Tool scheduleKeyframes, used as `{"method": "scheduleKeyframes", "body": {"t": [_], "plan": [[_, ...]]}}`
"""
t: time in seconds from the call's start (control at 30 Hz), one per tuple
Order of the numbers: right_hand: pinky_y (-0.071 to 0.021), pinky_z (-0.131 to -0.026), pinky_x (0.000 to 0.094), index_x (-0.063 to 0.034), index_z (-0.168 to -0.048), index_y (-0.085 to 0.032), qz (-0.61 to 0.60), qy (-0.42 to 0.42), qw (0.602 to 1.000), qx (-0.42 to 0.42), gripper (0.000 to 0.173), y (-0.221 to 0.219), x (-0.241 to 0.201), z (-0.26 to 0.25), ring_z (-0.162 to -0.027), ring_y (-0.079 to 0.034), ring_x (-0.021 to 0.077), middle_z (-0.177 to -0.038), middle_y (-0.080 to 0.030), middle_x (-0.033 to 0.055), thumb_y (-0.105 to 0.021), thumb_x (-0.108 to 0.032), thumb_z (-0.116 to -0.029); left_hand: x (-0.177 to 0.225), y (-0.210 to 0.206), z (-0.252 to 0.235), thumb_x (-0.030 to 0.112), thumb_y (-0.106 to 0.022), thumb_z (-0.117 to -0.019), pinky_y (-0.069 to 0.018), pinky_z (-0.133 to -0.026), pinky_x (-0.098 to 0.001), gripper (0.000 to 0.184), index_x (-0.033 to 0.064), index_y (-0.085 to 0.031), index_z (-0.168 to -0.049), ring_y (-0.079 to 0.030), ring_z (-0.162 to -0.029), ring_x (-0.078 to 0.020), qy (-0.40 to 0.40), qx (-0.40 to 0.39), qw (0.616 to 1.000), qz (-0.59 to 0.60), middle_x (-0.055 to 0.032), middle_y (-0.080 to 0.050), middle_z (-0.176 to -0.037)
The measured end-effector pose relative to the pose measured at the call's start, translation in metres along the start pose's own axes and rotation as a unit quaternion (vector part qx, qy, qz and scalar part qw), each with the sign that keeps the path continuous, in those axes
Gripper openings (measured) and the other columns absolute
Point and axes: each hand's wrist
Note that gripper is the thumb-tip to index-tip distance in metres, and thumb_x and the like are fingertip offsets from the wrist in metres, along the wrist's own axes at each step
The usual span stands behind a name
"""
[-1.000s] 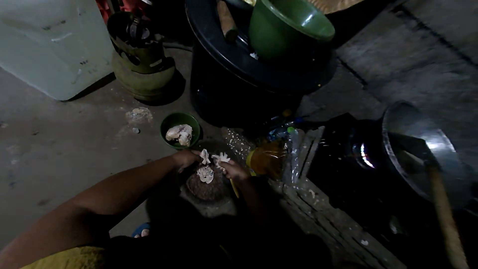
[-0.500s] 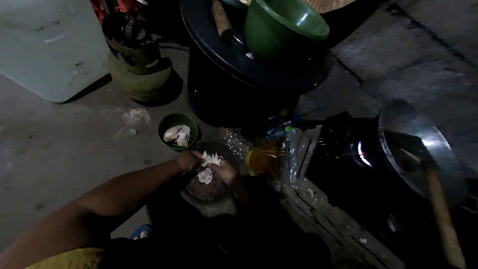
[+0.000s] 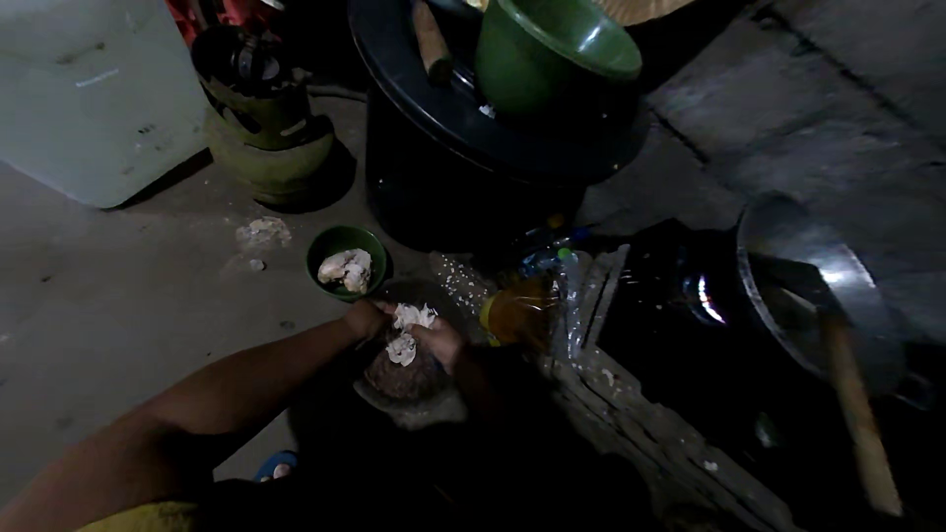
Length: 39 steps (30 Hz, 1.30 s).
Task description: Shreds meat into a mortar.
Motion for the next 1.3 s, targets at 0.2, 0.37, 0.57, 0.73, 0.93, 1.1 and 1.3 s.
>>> {"method": "scheduleKeyframes", "body": {"t": [0.2,0.37,0.57,0.73,0.93,1.1,1.3], "plan": [[-0.0468,-0.112,0.0457,0.0028,-0.147,-0.047,0.069,0.047,0.996,0.023,0.057,0.003,0.020,-0.006,-0.130,-0.058,0.0296,-0.141,-0.057,0.0240,-0.068,-0.023,-0.1006,-0.003,-0.012,0.003,0.021,-0.066,-0.1007,-0.0547,-0.092,-0.0386,0.031,0.0028,-0.066,-0.126,-0.067,-0.100,-0.0171,-0.040,-0.011,0.997,0.069,-0.0126,-0.069,-0.115],[-0.0443,-0.112,0.0543,0.0023,-0.143,-0.053,0.148,0.053,0.988,0.001,0.054,0.003,0.018,-0.004,-0.130,-0.058,0.0374,-0.138,-0.059,0.0272,-0.067,-0.028,-0.1009,-0.006,-0.015,0.000,0.020,-0.067,-0.0999,-0.0539,-0.083,-0.0364,0.025,0.0022,-0.068,-0.118,-0.064,-0.088,-0.0144,-0.044,0.011,0.998,0.044,-0.0100,-0.069,-0.103],[-0.0476,-0.109,0.0499,0.0027,-0.142,-0.052,-0.028,0.030,0.999,-0.012,0.055,0.003,0.027,-0.009,-0.125,-0.060,0.0314,-0.135,-0.060,0.0247,-0.072,-0.022,-0.0973,-0.005,-0.016,0.000,0.022,-0.063,-0.1022,-0.0525,-0.075,-0.0408,0.022,0.0026,-0.070,-0.110,-0.061,-0.078,-0.0169,-0.038,0.044,0.998,0.005,-0.0101,-0.067,-0.092],[-0.0551,-0.096,0.0393,0.0051,-0.137,-0.054,-0.108,0.052,0.993,-0.010,0.046,0.014,0.010,0.018,-0.106,-0.066,0.0206,-0.122,-0.066,0.0194,-0.069,-0.013,-0.0979,0.000,-0.006,0.001,0.025,-0.057,-0.1056,-0.0526,-0.090,-0.0502,0.032,0.0004,-0.066,-0.124,-0.066,-0.096,-0.0281,-0.018,0.059,0.998,-0.014,-0.0192,-0.069,-0.109],[-0.0527,-0.082,0.0291,0.0026,-0.130,-0.058,-0.059,0.004,0.997,0.046,0.036,0.016,0.006,0.015,-0.094,-0.062,0.0115,-0.114,-0.066,0.0118,-0.066,-0.016,-0.1004,0.001,0.000,0.005,0.023,-0.057,-0.1049,-0.0519,-0.096,-0.0433,0.032,0.0027,-0.063,-0.130,-0.065,-0.106,-0.0229,0.006,0.019,1.000,0.024,-0.0169,-0.066,-0.119],[-0.0512,-0.105,0.0394,0.0011,-0.141,-0.053,0.008,0.003,1.000,0.019,0.053,0.006,0.018,-0.002,-0.122,-0.062,0.0207,-0.134,-0.063,0.0179,-0.069,-0.028,-0.1002,0.005,-0.015,0.007,0.019,-0.062,-0.1027,-0.0512,-0.098,-0.0388,0.027,0.0016,-0.067,-0.123,-0.064,-0.106,-0.0173,-0.048,-0.014,0.997,0.053,-0.0137,-0.067,-0.118],[-0.0527,-0.101,0.0376,0.0031,-0.137,-0.055,0.010,-0.012,1.000,0.017,0.046,0.006,0.005,0.001,-0.116,-0.064,0.0193,-0.129,-0.064,0.0181,-0.070,-0.017,-0.0983,-0.011,-0.003,-0.007,0.024,-0.057,-0.1048,-0.0522,-0.093,-0.0470,0.031,-0.0001,-0.067,-0.121,-0.066,-0.097,-0.0255,-0.012,0.016,1.000,-0.003,-0.0182,-0.068,-0.108]]}}
Point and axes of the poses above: each hand's wrist, its own z-axis away from the middle knuckle, its own y-axis out of the back of the hand, x = y × z
